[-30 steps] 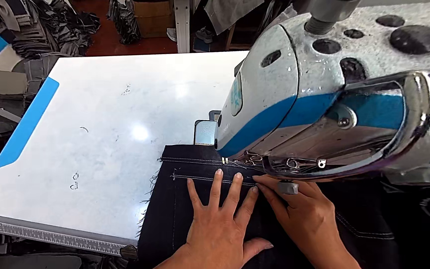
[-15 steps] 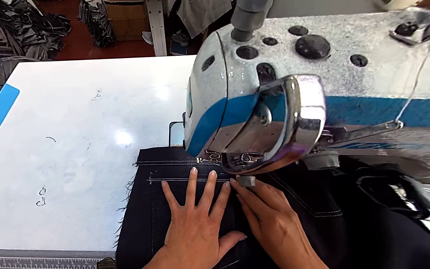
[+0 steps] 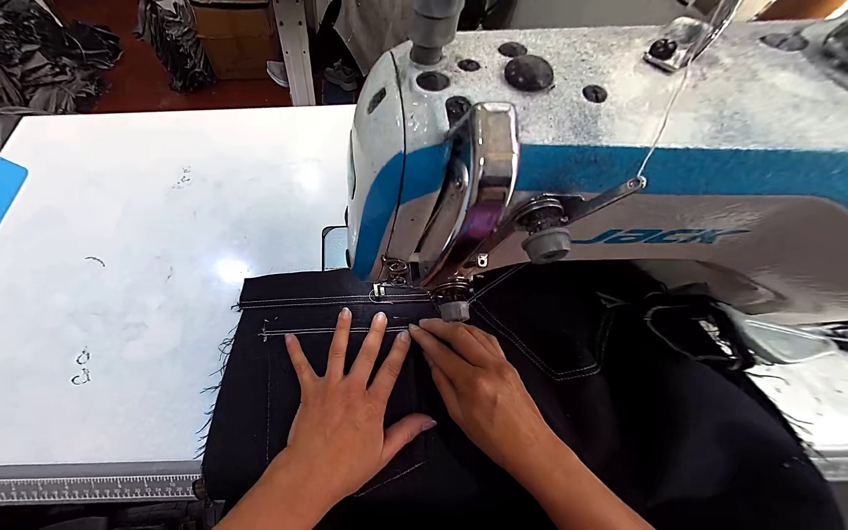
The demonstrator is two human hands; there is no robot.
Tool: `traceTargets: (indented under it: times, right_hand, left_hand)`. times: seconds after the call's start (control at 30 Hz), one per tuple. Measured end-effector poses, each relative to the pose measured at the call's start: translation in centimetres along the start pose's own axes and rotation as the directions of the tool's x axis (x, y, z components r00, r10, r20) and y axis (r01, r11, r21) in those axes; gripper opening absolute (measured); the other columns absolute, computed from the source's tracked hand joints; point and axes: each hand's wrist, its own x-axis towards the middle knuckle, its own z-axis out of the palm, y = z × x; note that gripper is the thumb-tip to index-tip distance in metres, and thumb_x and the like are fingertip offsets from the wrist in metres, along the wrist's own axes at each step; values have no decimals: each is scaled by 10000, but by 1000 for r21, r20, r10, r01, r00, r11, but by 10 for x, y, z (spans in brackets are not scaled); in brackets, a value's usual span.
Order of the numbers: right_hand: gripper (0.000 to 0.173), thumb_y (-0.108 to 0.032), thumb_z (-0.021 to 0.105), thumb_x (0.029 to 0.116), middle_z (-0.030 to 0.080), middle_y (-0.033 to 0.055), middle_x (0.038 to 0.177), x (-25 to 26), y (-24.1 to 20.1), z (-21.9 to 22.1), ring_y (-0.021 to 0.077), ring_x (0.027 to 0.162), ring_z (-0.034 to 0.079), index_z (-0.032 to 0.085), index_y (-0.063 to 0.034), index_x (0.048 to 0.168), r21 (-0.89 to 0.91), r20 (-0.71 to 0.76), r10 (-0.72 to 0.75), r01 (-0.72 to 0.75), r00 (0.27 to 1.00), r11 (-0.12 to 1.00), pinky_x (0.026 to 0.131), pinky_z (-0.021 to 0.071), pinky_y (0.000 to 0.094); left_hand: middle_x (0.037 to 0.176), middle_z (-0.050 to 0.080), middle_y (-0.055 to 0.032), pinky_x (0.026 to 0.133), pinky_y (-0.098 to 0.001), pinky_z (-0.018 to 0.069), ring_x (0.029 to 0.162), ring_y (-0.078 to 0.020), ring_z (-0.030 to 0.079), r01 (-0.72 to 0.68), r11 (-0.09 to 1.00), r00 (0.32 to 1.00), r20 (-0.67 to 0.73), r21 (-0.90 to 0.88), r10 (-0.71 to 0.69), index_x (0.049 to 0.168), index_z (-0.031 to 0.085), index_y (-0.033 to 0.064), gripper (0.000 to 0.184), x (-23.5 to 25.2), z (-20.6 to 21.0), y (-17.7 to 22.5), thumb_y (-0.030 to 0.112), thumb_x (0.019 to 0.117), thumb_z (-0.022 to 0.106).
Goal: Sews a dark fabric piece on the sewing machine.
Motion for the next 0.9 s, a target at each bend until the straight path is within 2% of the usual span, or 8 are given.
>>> traceTargets:
  times: [0.1,0.27,0.37,0.57,0.9]
  right_hand:
    - [316,-115,530,990,711,87,1239,10,-5,7,248,1204,655,749,-70,1214,45,-10,-12,12,1000,999,1051,509,390]
    - [262,-112,559,964,749,92,1197,18,-5,10,227,1150,710,794,-66,1069,78,-75,33,-27,997,997,994,564,342]
    - [256,-97,561,960,745,92,1209,21,-3,11,220,1154,708,792,-64,1067,62,-67,23,-19,997,998,982,566,322]
    - [240,-76,568,967,738,91,1221,37,0,16,198,1105,719,785,-69,1068,57,-51,-16,19,999,998,883,590,307]
    - [248,-78,559,980,735,98,1233,42,-1,16,210,1101,720,781,-62,1088,30,-40,-4,5,999,1000,873,586,317]
  left_hand:
    - [1636,386,-84,1013,-894,121,1526,-459,251,17,1000,1000,6,11,-17,1555,463,267,833,-1,-2,-12,799,937,294]
    - [1643,371,-87,1019,-894,106,1532,-454,237,26,1000,999,26,-9,-25,1566,444,270,838,5,-6,-22,801,930,315]
    - [1644,370,-82,1020,-891,102,1532,-450,239,30,999,999,32,-14,-30,1570,436,275,836,7,-6,-24,800,931,308]
    - [1655,345,-94,1023,-892,78,1534,-470,215,46,999,997,60,-20,-44,1584,410,265,852,16,-7,-35,799,926,321]
    - [1661,335,-82,1028,-886,71,1543,-464,187,46,998,997,63,-38,-43,1578,421,249,852,21,-8,-39,794,930,317]
